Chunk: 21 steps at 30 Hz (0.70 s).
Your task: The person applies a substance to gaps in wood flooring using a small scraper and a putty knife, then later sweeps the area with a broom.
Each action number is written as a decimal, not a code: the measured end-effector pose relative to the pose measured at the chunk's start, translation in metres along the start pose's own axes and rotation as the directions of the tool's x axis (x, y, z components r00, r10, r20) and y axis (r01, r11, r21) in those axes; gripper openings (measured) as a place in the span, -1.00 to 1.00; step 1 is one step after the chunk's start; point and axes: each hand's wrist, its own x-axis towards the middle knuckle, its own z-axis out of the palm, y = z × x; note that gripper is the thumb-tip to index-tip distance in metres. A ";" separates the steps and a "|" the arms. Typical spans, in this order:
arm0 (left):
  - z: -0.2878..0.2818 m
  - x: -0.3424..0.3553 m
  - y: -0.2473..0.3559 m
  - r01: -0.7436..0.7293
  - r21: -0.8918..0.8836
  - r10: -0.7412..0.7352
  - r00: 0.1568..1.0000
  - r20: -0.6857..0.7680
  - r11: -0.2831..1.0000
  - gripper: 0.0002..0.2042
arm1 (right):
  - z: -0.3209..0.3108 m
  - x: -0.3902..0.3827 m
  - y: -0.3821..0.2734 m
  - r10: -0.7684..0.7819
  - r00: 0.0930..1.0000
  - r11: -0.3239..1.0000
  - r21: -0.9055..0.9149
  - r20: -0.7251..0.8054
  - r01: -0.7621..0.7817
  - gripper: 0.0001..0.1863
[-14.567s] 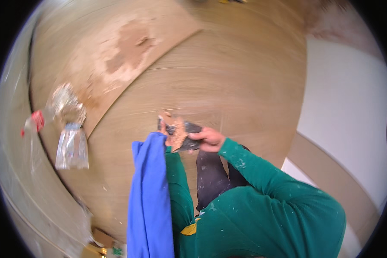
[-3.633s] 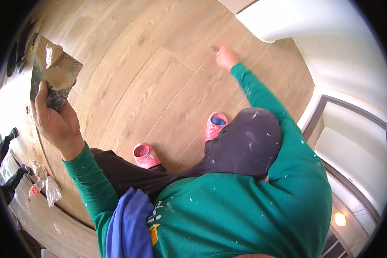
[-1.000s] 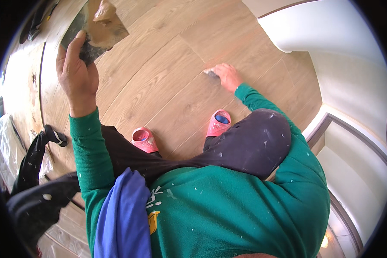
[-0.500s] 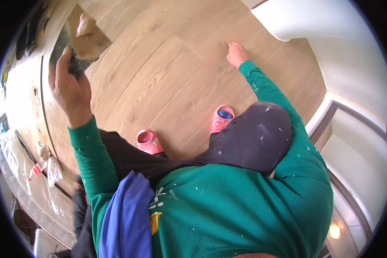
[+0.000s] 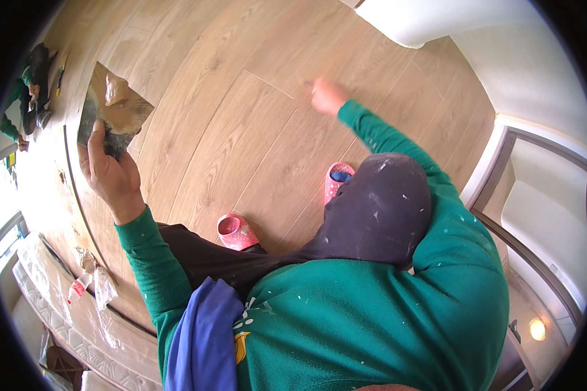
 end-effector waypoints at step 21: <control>0.052 -0.027 -0.013 0.163 -0.073 -0.145 0.968 0.205 0.984 -0.68 | -0.027 -0.036 -0.013 -0.099 0.964 0.613 0.778 0.248 -0.138 -0.70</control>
